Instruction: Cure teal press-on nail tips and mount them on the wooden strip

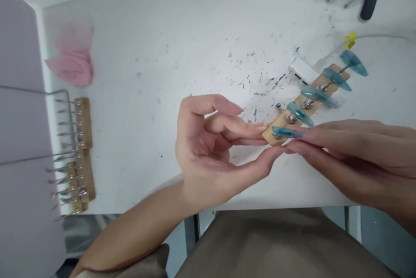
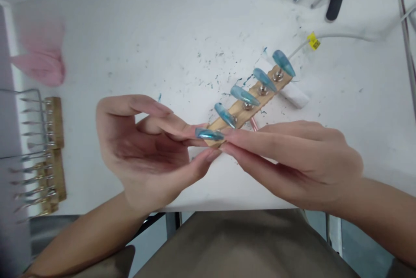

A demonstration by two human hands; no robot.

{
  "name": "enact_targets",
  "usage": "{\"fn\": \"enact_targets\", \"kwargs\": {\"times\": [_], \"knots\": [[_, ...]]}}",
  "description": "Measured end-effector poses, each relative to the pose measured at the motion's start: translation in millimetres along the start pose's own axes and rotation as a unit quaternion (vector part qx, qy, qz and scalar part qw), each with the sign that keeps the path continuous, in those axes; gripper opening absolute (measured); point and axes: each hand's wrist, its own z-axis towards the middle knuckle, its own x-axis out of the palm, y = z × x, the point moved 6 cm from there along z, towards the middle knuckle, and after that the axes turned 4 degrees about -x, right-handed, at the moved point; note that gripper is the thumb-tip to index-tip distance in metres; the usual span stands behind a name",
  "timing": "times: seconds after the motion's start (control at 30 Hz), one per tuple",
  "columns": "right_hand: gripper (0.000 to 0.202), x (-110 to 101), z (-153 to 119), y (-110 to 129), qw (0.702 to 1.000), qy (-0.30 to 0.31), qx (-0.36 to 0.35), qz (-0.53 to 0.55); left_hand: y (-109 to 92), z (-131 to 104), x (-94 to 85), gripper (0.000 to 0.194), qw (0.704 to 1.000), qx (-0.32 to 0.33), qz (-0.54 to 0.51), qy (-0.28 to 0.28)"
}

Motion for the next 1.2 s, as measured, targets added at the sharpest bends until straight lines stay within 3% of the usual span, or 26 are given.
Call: {"fn": "enact_targets", "kwargs": {"times": [0.07,0.17,0.27,0.4,0.47,0.53,0.7,0.83,0.9,1.0,1.2], "knots": [[0.064,-5,-5,-3,1.0,0.003,0.005,0.002,0,2,-1.8,0.075,0.999,-0.004,0.023,0.026],[0.069,-12,-11,-3,1.0,-0.007,0.01,0.002,3,1,-4.7,0.094,0.998,0.022,-0.001,0.054],[0.06,-12,-6,4,1.0,-0.004,-0.013,0.002,6,-2,-4.4,0.101,0.998,0.042,-0.027,0.049],[0.034,-3,14,30,0.982,0.061,-0.175,-0.033,7,-5,-2.0,0.091,0.999,0.028,-0.026,-0.004],[0.03,1,21,39,0.963,0.103,-0.245,-0.048,5,-7,-0.6,0.098,0.997,0.056,-0.045,-0.009],[0.023,0,25,44,0.954,0.124,-0.27,-0.039,4,-7,-0.4,0.106,0.995,0.079,-0.064,-0.002],[0.015,-8,24,48,0.965,0.12,-0.234,-0.004,4,0,-10.1,0.088,0.996,0.055,-0.069,-0.02],[0.012,-2,19,53,0.963,0.125,-0.24,-0.005,2,18,-27.8,0.08,0.998,0.027,-0.007,-0.065],[0.011,-1,20,53,0.967,0.092,-0.236,-0.019,9,29,-41.4,0.076,0.995,0.006,0.024,-0.099],[0.005,-2,23,52,0.974,0.038,-0.22,-0.033,28,43,-58.1,0.075,0.993,-0.02,0.071,-0.097],[0.028,6,25,52,0.978,0.025,-0.197,-0.067,46,52,-75.0,0.072,0.983,-0.015,0.167,-0.079]]}}
